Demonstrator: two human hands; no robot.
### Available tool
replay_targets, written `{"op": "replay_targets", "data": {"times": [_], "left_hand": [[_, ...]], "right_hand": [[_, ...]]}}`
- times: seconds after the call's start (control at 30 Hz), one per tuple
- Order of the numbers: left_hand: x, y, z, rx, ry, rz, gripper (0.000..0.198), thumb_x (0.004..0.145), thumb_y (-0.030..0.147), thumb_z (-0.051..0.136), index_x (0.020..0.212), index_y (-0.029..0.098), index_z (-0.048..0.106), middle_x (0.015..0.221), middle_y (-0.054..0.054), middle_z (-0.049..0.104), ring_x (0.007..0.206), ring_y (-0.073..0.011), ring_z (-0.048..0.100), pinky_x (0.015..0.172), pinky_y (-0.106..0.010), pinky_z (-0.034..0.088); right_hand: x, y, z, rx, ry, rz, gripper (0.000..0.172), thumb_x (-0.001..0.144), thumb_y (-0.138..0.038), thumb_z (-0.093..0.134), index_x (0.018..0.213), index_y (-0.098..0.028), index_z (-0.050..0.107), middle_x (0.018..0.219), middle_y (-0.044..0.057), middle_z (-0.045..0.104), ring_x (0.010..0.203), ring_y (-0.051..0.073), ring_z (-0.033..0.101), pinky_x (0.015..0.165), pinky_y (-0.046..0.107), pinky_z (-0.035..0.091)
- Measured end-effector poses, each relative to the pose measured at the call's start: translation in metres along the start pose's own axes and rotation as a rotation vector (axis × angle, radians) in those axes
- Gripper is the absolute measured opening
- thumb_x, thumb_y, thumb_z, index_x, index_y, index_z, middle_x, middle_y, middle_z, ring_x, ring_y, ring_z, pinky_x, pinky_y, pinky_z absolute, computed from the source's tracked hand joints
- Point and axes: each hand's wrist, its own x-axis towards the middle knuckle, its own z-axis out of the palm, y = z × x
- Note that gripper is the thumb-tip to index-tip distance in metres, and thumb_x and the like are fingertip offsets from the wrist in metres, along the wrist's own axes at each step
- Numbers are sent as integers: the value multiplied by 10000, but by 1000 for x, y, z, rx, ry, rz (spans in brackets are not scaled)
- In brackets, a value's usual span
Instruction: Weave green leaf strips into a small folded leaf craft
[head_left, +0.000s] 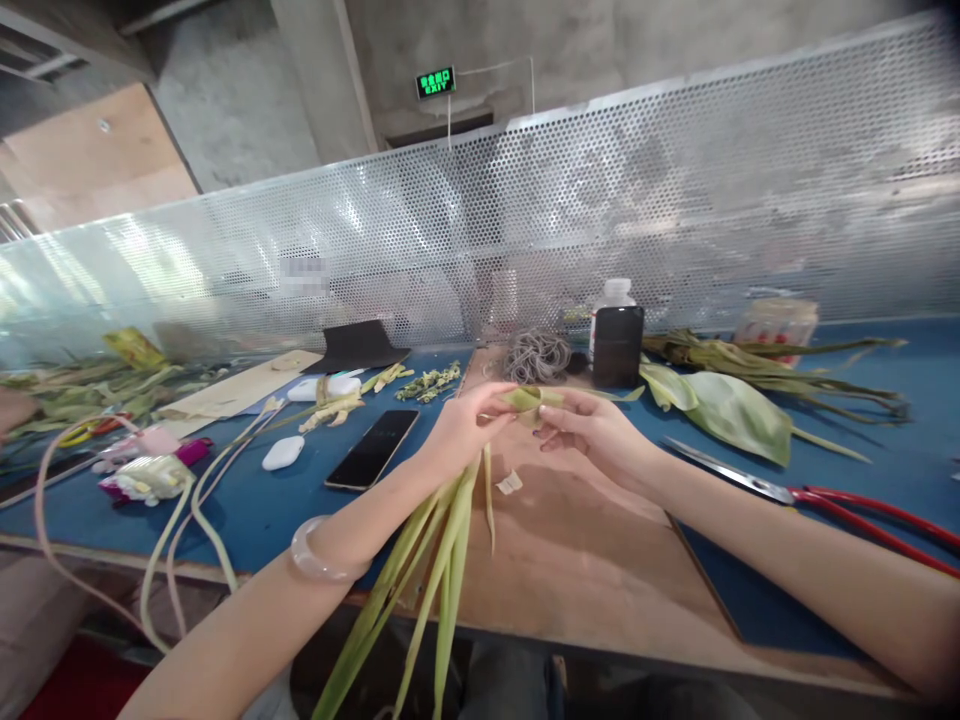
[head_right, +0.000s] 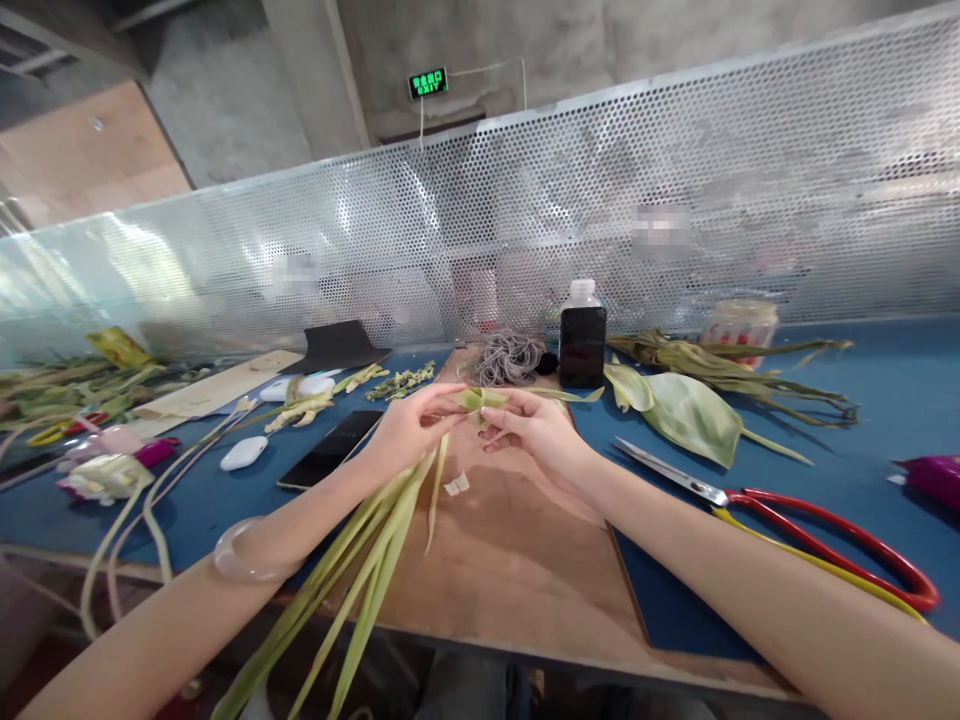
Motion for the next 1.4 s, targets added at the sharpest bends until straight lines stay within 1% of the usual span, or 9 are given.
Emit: {"op": "replay_targets", "data": {"times": [0.17, 0.33, 0.47, 0.57, 0.67, 0.8, 0.93, 1.13, 1.4], "left_hand": [[0, -1, 0, -19, -6, 12, 434, 819, 252, 589, 1240, 204, 494, 1023, -64, 697, 968, -161, 652, 902, -342, 513], [1, -3, 2, -32, -16, 47, 447, 821, 233, 585, 1253, 205, 476, 1054, -73, 684, 980, -168, 648, 905, -360, 518], [0, -3, 2, -53, -42, 98, 462, 828, 207, 567, 1276, 202, 454, 1091, -84, 663, 1025, -174, 628, 925, -366, 509], [-1, -3, 2, -35, -74, 152, 495, 820, 156, 554, 1298, 198, 431, 1104, -89, 645, 1038, -170, 618, 939, -366, 501], [-1, -2, 1, 8, -82, 203, 515, 817, 150, 549, 1313, 199, 417, 1135, -99, 621, 1037, -172, 615, 949, -379, 494], [0, 1, 0, 50, -121, 235, 541, 833, 174, 532, 1349, 237, 378, 1243, -99, 566, 1092, -178, 583, 950, -378, 491], [0, 5, -2, 117, -145, 238, 537, 838, 206, 538, 1347, 275, 382, 1345, -76, 498, 1114, -182, 571, 978, -391, 464], [-1, 7, -2, 185, -125, 263, 515, 824, 251, 589, 1313, 281, 427, 1260, -55, 577, 1034, -163, 606, 964, -364, 458], [-3, 7, -1, 183, -93, 250, 503, 816, 261, 606, 1295, 281, 452, 1211, -46, 609, 1008, -157, 619, 939, -335, 462]], "right_hand": [[0, -4, -1, 10, 3, 11, 402, 708, -254, 721, 1093, -167, 646, 903, 66, 695, 715, 127, 634, 715, 286, 523], [0, -5, 0, -7, 30, 2, 423, 676, -230, 742, 1086, -167, 659, 923, 75, 710, 718, 138, 647, 726, 297, 519], [0, -4, 1, 15, 40, -4, 430, 661, -235, 750, 1078, -171, 666, 985, 84, 705, 732, 144, 652, 748, 317, 519], [0, -2, 2, -7, 36, -20, 503, 659, -228, 750, 1145, -183, 627, 922, 67, 717, 707, 143, 654, 741, 327, 524], [0, -4, 4, -42, 41, -33, 571, 661, -209, 744, 1207, -194, 578, 835, 40, 720, 694, 139, 653, 728, 323, 531], [-1, -5, 6, -97, 54, -62, 550, 674, -211, 732, 1202, -213, 581, 808, 21, 717, 702, 141, 654, 735, 328, 538], [-1, -2, 5, -170, 48, -93, 570, 685, -232, 729, 1230, -217, 561, 754, 8, 706, 672, 146, 650, 731, 347, 544], [-1, 0, 6, -227, 44, -133, 540, 712, -253, 709, 1228, -206, 559, 769, 14, 700, 674, 145, 636, 741, 358, 534], [-2, -1, 6, -247, 38, -148, 545, 721, -235, 689, 1248, -197, 554, 758, 4, 685, 658, 122, 610, 713, 317, 517]]}}
